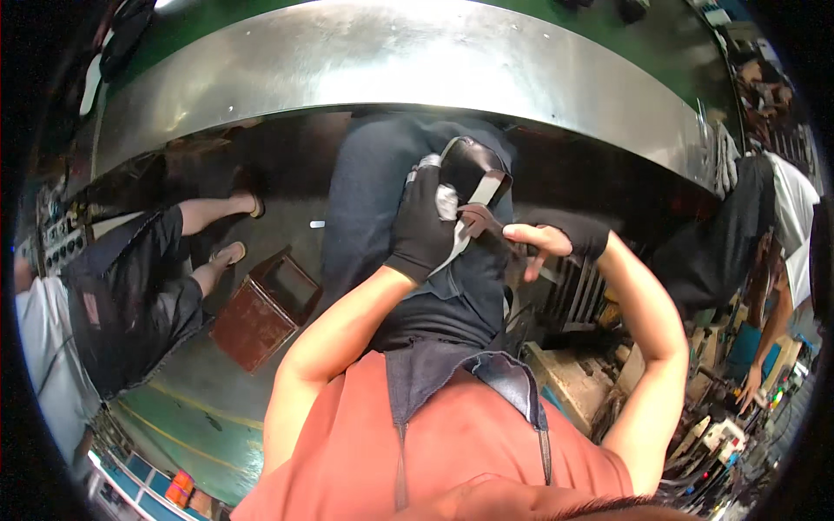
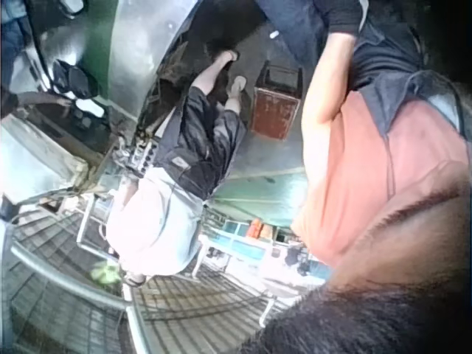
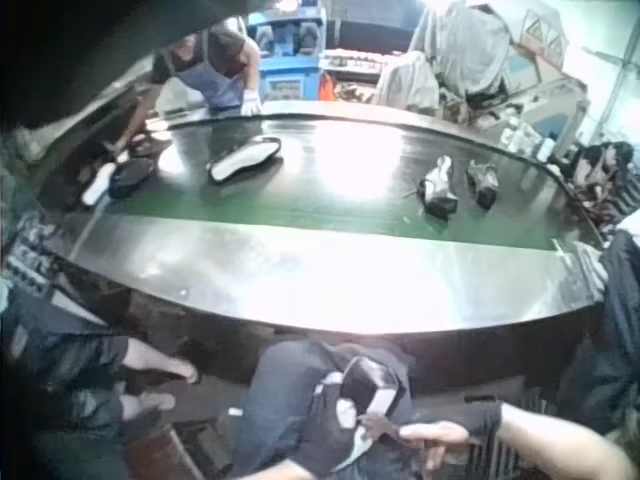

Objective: The person uses a hammer and a metal tool to tap and adjust the sole of a shoe held on their lap. They repeatedly pick up shoes from a nearby conveyor belt, perform the tapping action, and place the shoes back on the belt.

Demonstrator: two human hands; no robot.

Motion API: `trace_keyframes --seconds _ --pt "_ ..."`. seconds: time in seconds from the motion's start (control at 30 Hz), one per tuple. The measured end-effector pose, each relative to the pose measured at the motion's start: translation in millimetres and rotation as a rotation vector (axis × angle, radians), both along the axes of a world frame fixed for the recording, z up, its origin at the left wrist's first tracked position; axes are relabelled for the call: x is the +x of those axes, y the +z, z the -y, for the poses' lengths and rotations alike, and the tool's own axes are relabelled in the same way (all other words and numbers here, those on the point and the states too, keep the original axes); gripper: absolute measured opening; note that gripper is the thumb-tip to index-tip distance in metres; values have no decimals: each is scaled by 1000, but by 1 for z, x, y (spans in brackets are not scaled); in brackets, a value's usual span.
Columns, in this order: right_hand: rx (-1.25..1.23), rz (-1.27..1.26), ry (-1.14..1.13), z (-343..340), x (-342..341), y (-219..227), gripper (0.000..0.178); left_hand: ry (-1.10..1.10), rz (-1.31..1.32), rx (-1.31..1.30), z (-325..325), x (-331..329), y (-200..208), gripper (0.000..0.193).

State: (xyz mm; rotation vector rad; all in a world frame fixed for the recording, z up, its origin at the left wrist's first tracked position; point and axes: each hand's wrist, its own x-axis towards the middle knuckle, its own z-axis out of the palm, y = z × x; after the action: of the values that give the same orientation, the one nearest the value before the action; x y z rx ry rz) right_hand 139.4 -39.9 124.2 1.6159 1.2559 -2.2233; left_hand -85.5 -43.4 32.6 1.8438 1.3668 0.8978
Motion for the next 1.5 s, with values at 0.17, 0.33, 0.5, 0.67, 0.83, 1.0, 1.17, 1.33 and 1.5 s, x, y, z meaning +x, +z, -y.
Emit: trace_keyframes --seconds 0.17,0.33,0.5,0.67,0.83,1.0,1.17,1.33,1.5 --pt "834 353 666 -28 -15 68 54 103 -217 -3 -6 -1 -18 70" --pt "1172 -44 278 18 -58 56 40 -37 -2 77 15 -28 -33 97" --pt "638 152 -24 108 -41 -57 39 -172 203 -403 110 -76 -13 78" --pt "366 145 -98 117 -29 -54 42 215 225 -373 107 -50 -63 48" --pt "741 172 206 89 -46 11 33 24 264 -550 77 -43 -40 72" --pt "1086 -176 236 65 -51 -13 37 -100 216 -468 79 -52 -30 91" --pt "1052 153 327 90 -47 -38 41 -146 236 -640 72 -72 -7 104" --pt "883 158 281 92 -19 -46 35 -375 -213 -417 22 -141 87 77" --pt "612 98 -103 108 -11 -8 29 18 335 -366 -21 -106 125 84"
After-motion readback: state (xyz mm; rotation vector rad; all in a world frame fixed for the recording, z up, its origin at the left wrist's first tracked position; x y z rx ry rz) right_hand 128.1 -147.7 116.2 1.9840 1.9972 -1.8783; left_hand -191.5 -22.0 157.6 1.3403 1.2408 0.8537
